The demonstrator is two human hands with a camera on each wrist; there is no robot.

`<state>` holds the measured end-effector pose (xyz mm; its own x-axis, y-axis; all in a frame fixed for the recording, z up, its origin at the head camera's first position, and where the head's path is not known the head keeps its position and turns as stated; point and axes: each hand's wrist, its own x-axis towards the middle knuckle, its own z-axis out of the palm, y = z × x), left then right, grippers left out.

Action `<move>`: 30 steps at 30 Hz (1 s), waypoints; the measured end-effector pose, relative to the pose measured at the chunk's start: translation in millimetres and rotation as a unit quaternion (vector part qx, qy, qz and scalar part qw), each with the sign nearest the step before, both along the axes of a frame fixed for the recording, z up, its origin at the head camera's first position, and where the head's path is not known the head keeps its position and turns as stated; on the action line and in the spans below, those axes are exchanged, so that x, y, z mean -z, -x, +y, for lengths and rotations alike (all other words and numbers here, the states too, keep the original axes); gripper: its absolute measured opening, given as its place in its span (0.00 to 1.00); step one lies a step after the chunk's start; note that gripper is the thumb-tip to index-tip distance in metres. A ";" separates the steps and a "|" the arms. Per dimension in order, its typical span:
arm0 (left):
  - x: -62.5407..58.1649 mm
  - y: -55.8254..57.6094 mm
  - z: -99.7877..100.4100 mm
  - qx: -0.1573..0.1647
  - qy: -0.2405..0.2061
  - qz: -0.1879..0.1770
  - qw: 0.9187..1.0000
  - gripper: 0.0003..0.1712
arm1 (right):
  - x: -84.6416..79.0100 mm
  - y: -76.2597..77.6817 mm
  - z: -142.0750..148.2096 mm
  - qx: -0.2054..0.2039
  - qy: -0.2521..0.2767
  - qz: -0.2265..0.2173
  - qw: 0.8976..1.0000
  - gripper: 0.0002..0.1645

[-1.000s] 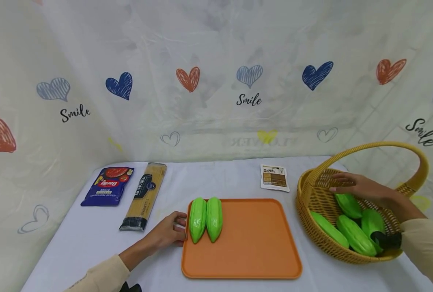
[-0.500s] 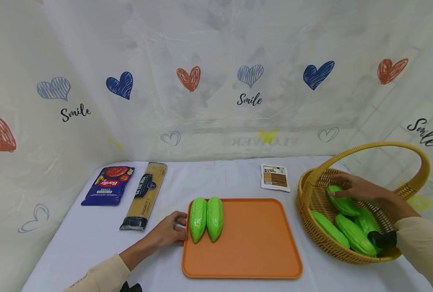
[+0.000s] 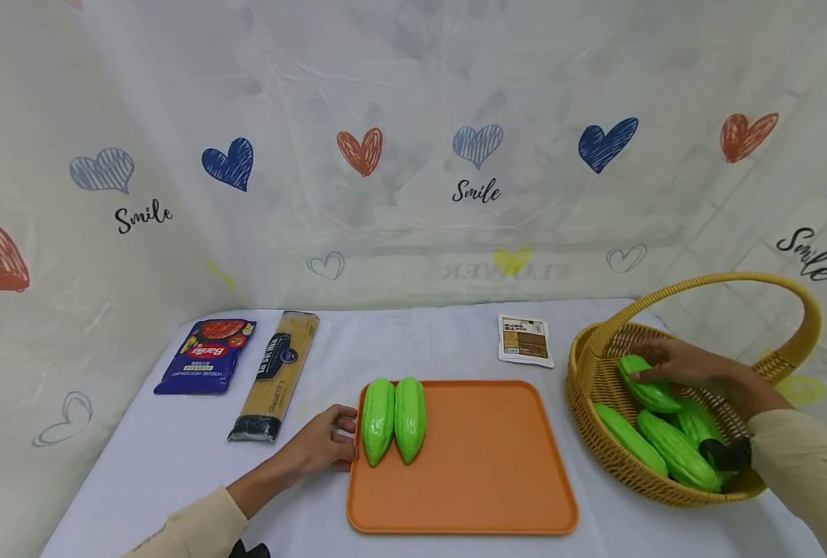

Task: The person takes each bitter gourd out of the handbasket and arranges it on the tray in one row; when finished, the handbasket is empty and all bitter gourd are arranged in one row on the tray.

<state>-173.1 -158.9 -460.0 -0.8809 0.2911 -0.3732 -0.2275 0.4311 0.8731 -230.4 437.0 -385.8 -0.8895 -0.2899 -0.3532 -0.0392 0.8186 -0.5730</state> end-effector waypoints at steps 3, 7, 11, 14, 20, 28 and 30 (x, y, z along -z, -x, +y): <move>-0.1 -0.1 -0.2 -0.001 0.002 0.000 1.000 0.39 | 0.2 1.4 0.2 0.005 -0.006 -0.021 1.000 0.47; -0.3 -0.3 0.0 0.000 -0.001 0.000 1.000 0.39 | 0.1 2.5 0.7 0.026 0.013 -0.062 0.998 0.49; -0.4 0.0 0.2 0.001 -0.004 0.001 1.000 0.39 | -1.2 2.9 0.0 0.035 0.023 -0.079 0.996 0.51; -0.6 0.1 0.2 0.002 -0.003 0.003 1.000 0.40 | -1.8 2.9 -1.2 0.032 0.022 -0.080 0.996 0.51; -0.4 -0.7 1.3 -0.001 0.004 0.005 1.000 0.39 | -4.0 2.8 -3.2 0.016 0.006 -0.068 0.998 0.52; -0.1 -0.6 0.2 0.000 -0.003 0.005 1.000 0.39 | -9.1 4.2 -6.1 0.016 0.005 -0.055 0.998 0.51; 0.0 -0.6 0.3 0.000 -0.002 0.004 1.000 0.39 | -11.0 3.9 -6.9 0.022 0.014 -0.057 0.998 0.52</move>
